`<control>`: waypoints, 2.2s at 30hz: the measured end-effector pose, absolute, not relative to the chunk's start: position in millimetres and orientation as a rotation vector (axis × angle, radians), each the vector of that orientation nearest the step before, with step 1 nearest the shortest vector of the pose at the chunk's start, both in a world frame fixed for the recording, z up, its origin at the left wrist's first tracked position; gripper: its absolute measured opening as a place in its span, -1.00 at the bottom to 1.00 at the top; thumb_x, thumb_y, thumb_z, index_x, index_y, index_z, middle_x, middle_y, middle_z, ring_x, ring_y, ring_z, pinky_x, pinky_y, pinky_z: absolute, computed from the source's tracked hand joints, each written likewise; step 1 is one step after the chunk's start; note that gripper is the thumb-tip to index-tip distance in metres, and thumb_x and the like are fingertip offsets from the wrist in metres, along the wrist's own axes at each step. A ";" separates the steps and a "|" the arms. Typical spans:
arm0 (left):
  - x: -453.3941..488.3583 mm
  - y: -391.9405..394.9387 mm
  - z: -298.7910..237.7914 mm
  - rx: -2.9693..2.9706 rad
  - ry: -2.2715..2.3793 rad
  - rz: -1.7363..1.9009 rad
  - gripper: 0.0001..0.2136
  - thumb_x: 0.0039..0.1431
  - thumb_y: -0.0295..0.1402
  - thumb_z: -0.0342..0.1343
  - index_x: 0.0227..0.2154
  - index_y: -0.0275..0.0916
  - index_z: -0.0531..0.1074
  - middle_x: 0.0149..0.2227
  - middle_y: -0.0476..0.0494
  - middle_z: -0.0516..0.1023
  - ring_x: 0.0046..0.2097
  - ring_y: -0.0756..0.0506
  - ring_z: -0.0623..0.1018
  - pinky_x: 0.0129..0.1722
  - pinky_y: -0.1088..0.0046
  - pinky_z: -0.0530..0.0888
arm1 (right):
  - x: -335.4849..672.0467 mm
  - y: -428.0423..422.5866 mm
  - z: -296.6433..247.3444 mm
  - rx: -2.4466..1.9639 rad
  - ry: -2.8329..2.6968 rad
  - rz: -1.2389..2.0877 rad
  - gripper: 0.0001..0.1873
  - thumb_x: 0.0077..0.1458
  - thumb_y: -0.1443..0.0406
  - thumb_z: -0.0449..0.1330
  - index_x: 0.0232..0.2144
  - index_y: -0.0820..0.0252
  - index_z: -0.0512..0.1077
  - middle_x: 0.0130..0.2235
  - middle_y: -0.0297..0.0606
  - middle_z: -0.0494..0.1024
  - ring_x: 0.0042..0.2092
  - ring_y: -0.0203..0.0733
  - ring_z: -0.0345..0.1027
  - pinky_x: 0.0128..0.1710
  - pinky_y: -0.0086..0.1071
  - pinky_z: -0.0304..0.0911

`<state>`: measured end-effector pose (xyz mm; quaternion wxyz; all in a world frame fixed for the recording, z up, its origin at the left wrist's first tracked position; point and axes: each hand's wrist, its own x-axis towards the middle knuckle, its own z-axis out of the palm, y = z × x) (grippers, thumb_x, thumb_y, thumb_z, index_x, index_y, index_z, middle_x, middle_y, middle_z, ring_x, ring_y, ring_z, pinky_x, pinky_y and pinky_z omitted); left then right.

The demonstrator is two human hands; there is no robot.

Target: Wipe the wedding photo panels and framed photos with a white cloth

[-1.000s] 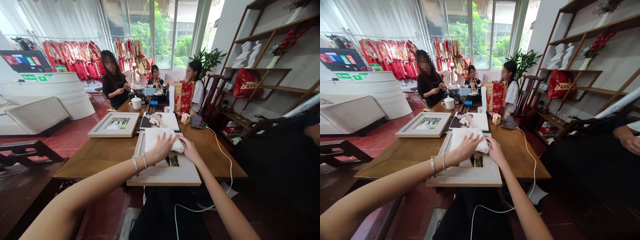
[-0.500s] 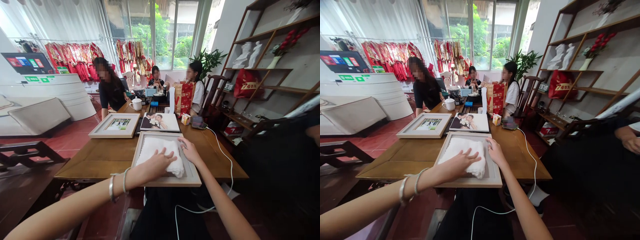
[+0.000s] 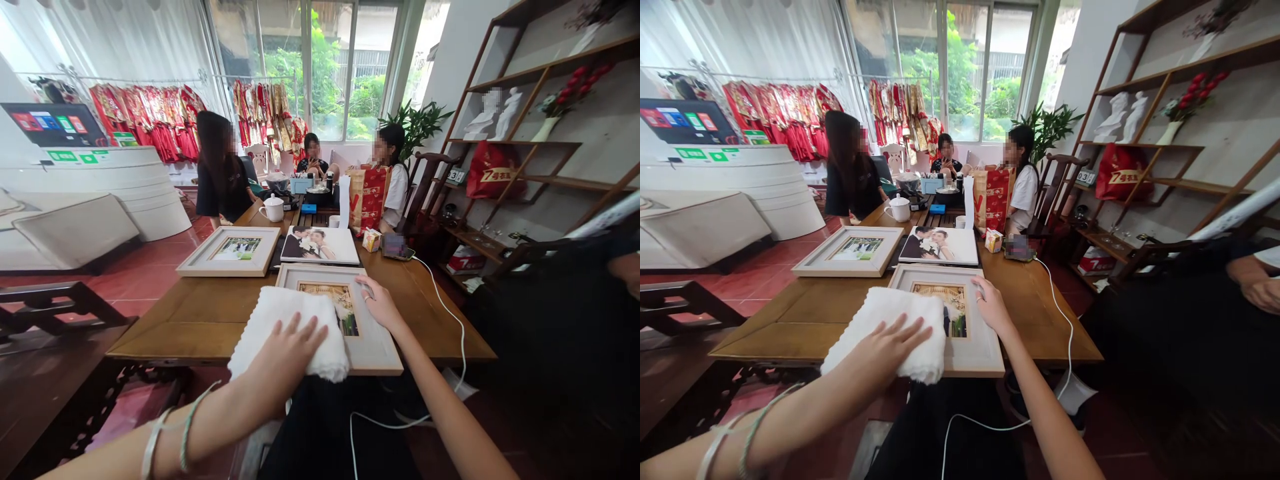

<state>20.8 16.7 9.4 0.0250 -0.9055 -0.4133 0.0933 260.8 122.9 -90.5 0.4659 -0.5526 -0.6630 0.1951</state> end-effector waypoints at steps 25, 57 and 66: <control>12.4 51.4 24.3 -2.848 -1.227 0.223 -0.42 -0.14 -0.64 -0.03 0.06 -0.33 0.24 0.07 -0.32 0.40 0.13 -0.26 0.36 0.01 0.16 0.38 | 258.7 118.8 -83.5 -1.410 -1.657 0.474 -0.54 0.00 0.49 0.00 -0.05 0.16 0.40 0.01 -0.15 0.49 0.08 -0.14 0.33 0.13 -0.16 0.16; 8.8 106.8 3.9 -2.903 -1.386 -0.007 -0.40 0.03 -0.47 -0.07 0.19 0.02 0.12 0.31 -0.04 -0.01 0.33 -0.27 -0.10 0.07 -0.43 -0.12 | 260.8 122.0 -89.7 -1.357 -1.653 0.456 -0.54 -0.02 0.50 0.01 -0.07 0.14 0.41 -0.01 -0.16 0.51 0.05 -0.15 0.36 0.11 -0.16 0.19; 9.6 19.8 13.6 -2.819 -1.597 0.180 -0.15 -0.25 -0.62 -0.06 0.22 0.05 0.05 0.31 0.02 -0.02 0.33 -0.24 -0.12 0.14 -0.31 -0.06 | 256.0 120.7 -85.2 -1.383 -1.706 0.471 -0.53 0.00 0.50 -0.02 -0.03 0.21 0.38 0.01 -0.11 0.49 0.07 -0.13 0.34 0.14 -0.16 0.16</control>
